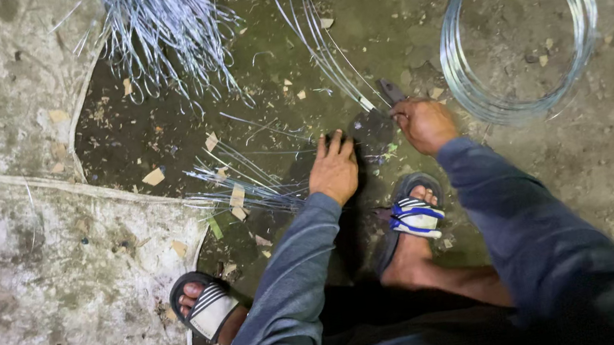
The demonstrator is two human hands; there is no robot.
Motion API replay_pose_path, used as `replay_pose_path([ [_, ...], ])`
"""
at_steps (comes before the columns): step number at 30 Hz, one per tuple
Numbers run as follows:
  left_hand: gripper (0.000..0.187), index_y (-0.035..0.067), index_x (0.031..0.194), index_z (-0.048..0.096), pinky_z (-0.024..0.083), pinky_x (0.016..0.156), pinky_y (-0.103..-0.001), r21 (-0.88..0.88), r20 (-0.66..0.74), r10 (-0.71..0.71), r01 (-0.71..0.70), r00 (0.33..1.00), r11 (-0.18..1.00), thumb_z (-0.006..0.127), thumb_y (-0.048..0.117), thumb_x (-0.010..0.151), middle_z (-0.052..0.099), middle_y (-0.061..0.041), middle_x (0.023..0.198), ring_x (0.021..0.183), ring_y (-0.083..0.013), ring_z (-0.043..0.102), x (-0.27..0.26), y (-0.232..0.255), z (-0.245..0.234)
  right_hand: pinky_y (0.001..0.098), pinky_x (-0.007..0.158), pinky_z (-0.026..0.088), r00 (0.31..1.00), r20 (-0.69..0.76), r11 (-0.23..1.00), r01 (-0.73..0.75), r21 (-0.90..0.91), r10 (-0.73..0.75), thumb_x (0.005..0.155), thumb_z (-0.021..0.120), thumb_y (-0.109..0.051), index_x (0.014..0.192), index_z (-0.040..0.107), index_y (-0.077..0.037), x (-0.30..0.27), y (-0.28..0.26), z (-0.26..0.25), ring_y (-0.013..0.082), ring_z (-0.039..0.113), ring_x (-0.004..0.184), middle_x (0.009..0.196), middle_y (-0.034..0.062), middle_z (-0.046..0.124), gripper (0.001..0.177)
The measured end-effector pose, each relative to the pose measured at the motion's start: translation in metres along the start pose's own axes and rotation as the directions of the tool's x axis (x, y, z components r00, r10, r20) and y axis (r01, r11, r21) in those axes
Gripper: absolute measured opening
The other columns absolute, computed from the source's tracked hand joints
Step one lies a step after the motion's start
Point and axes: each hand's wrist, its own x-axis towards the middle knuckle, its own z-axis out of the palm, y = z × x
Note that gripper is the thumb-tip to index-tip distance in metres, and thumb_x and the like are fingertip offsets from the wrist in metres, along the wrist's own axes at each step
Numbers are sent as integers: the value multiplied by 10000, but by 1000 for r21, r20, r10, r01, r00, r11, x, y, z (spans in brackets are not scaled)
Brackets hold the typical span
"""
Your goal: The person sits on the floor and repeatedly cuts short lengths of thin metal wire from a coil using pliers. The cut pieces are gathered into a small pile on the floor.
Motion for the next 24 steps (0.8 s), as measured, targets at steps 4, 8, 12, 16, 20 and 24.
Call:
replay_pose_path([
  [4, 306, 35, 1034, 752, 270, 1234, -530, 15, -41, 46, -45, 998, 999, 480, 167, 992, 647, -87, 1269, 1389, -320, 448, 1, -4, -1, 485, 813, 558, 975, -119, 981, 190, 29, -185, 946, 629, -182, 1102, 740, -148, -11, -3, -28, 396, 701, 930, 1034, 165, 739, 195],
  [8, 228, 82, 997, 757, 361, 1208, -492, 29, -147, 128, -125, 981, 992, 544, 142, 941, 692, -90, 1086, 1194, -299, 603, 1, -3, -15, 507, 732, 541, 1000, -10, 999, -4, 40, 4, 898, 630, -210, 1178, 687, -153, -20, -1, -61, 382, 707, 824, 875, 133, 754, 291],
  [12, 304, 83, 1092, 760, 417, 1114, -426, 40, -490, 178, -182, 854, 982, 551, 111, 873, 693, -121, 1099, 1060, -305, 661, 4, 6, -43, 505, 737, 548, 989, -88, 972, -130, -194, 115, 921, 663, -227, 1010, 792, -170, -25, -1, -86, 402, 703, 805, 881, 180, 735, 166],
  [16, 239, 90, 1065, 756, 467, 1112, -422, -103, -595, 70, -163, 801, 981, 624, 77, 866, 688, -96, 1046, 1047, -292, 681, 2, 23, -89, 411, 717, 560, 973, -224, 994, -31, 107, 54, 869, 750, -229, 988, 814, -139, -29, 8, -128, 279, 723, 784, 891, 119, 764, 162],
  [20, 156, 100, 1047, 753, 524, 991, -419, -206, -736, -39, -169, 676, 964, 719, 102, 894, 686, -81, 1025, 1028, -294, 679, -4, 49, -147, 313, 738, 553, 938, -346, 940, 116, 322, 3, 902, 796, -218, 1001, 797, -87, -30, 2, -179, 142, 700, 801, 900, 60, 774, 164],
  [24, 144, 76, 1059, 741, 554, 881, -405, -356, -818, -190, -219, 544, 908, 736, 120, 922, 722, -83, 1057, 981, -288, 695, -14, 75, -206, 286, 702, 508, 897, -434, 923, 92, 374, 86, 942, 842, -191, 1016, 787, -31, -57, -29, -234, 135, 642, 781, 872, 83, 751, 185],
])
